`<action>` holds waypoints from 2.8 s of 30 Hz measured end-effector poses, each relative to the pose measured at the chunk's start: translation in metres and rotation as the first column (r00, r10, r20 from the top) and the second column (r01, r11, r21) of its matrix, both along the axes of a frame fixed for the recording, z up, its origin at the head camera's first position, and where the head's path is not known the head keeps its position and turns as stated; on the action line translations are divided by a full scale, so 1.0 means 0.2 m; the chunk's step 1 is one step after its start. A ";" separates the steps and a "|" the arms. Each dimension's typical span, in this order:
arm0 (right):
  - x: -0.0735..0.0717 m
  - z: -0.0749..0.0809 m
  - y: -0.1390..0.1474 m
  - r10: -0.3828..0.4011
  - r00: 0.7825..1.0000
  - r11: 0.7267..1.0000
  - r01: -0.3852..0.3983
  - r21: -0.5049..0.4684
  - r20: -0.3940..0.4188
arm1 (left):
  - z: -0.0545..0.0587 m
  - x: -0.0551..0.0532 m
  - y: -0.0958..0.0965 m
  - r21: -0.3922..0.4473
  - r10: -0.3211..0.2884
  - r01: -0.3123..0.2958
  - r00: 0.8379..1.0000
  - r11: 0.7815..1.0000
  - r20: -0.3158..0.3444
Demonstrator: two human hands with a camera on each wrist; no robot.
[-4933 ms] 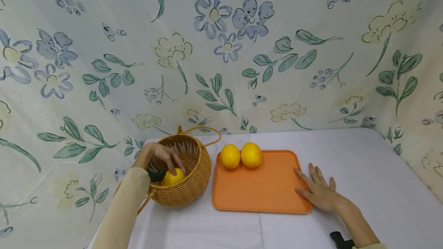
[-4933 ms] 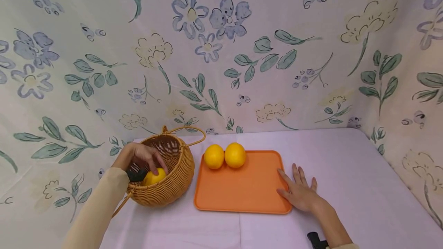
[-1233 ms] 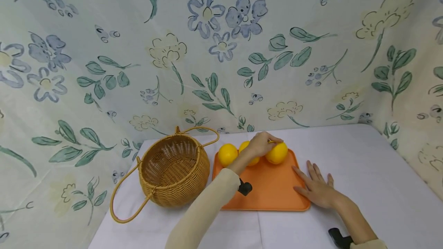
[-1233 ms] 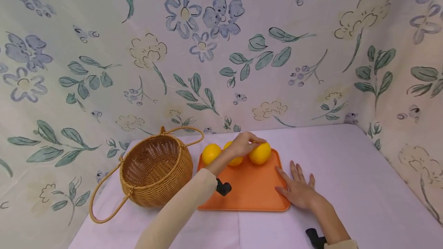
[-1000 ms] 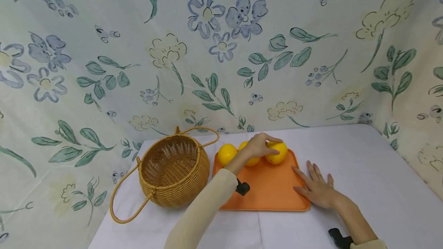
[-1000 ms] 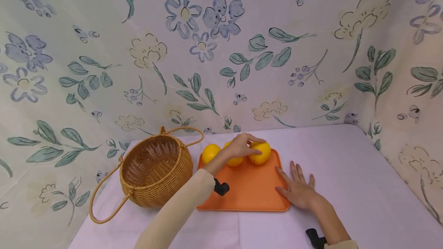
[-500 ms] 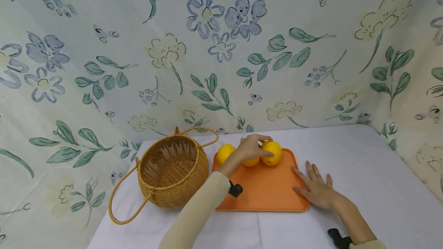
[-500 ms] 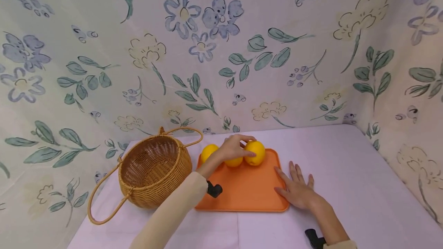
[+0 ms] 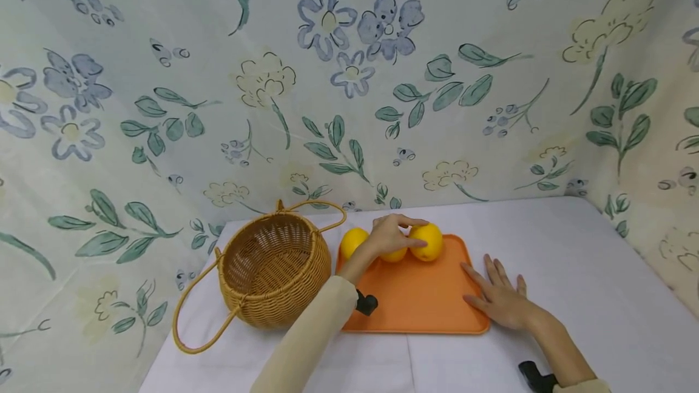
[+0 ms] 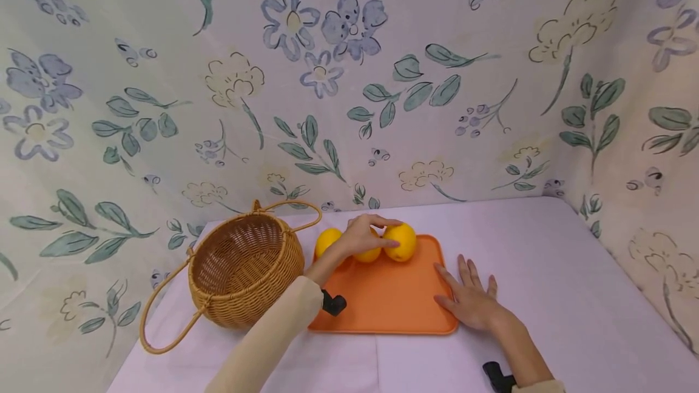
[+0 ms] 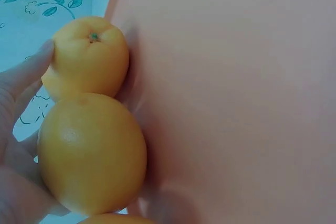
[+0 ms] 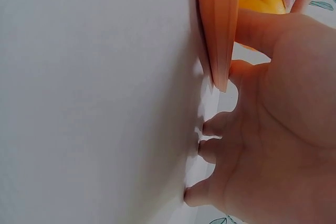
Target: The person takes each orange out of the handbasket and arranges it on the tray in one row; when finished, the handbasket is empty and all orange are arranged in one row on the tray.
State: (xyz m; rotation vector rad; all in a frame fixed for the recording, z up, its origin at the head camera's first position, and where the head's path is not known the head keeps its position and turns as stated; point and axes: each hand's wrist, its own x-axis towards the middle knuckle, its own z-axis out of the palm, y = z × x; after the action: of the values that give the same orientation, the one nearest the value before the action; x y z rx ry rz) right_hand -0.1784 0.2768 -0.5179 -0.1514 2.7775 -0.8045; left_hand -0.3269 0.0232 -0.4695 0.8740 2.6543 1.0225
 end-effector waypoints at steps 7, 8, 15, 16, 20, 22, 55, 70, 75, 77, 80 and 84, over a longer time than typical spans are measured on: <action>-0.01 -0.01 0.00 0.001 1.000 1.000 -0.001 0.002 0.009 | -0.01 0.02 -0.03 0.024 0.091 -0.090 0.995 0.996 -0.028; -0.01 -0.01 0.00 0.001 1.000 1.000 -0.001 0.001 0.010 | -0.01 0.02 -0.03 0.007 0.089 -0.089 0.995 0.996 -0.047; -0.01 -0.01 0.01 0.003 1.000 1.000 -0.003 0.005 0.017 | -0.01 0.05 0.02 -0.126 -0.037 0.012 0.980 0.992 -0.196; 0.00 -0.01 0.01 0.003 1.000 1.000 -0.003 0.002 0.016 | -0.02 0.05 0.02 -0.132 -0.039 0.012 0.978 0.991 -0.203; 0.00 -0.01 0.01 0.003 1.000 1.000 -0.003 -0.004 0.003 | -0.04 0.05 0.00 -0.105 0.020 -0.040 0.982 0.994 -0.189; 0.00 -0.01 0.00 0.003 1.000 1.000 -0.003 -0.007 -0.002 | -0.04 0.05 -0.02 -0.084 0.048 -0.063 0.984 0.994 -0.173; 0.00 0.00 0.00 -0.001 1.000 1.000 0.001 -0.013 0.011 | -0.06 0.06 -0.06 -0.036 0.053 -0.059 0.985 0.998 -0.163; -0.01 0.01 0.00 -0.005 0.999 1.000 0.004 0.010 0.033 | -0.04 0.07 -0.03 -0.072 0.023 -0.037 0.982 0.997 -0.185; -0.01 0.01 0.00 -0.008 0.999 1.000 0.008 0.010 0.036 | -0.04 0.07 -0.02 -0.080 0.016 -0.032 0.982 0.996 -0.189; -0.01 0.02 -0.01 -0.010 0.999 1.000 0.010 0.013 0.038 | -0.04 0.07 -0.02 -0.087 0.015 -0.032 0.981 0.996 -0.193; -0.01 0.02 -0.01 -0.011 0.999 1.000 0.011 0.019 0.041 | -0.04 0.07 -0.02 -0.088 0.011 -0.028 0.981 0.996 -0.191; -0.01 0.01 0.00 -0.008 0.999 1.000 0.006 0.026 0.043 | -0.05 0.07 -0.02 -0.092 0.011 -0.029 0.981 0.995 -0.192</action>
State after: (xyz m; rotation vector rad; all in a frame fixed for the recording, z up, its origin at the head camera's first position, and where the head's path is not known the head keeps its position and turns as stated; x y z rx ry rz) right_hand -0.1813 0.2765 -0.5153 -0.1186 2.7483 -0.7648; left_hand -0.3128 0.0185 -0.4791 0.9734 2.8483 0.8485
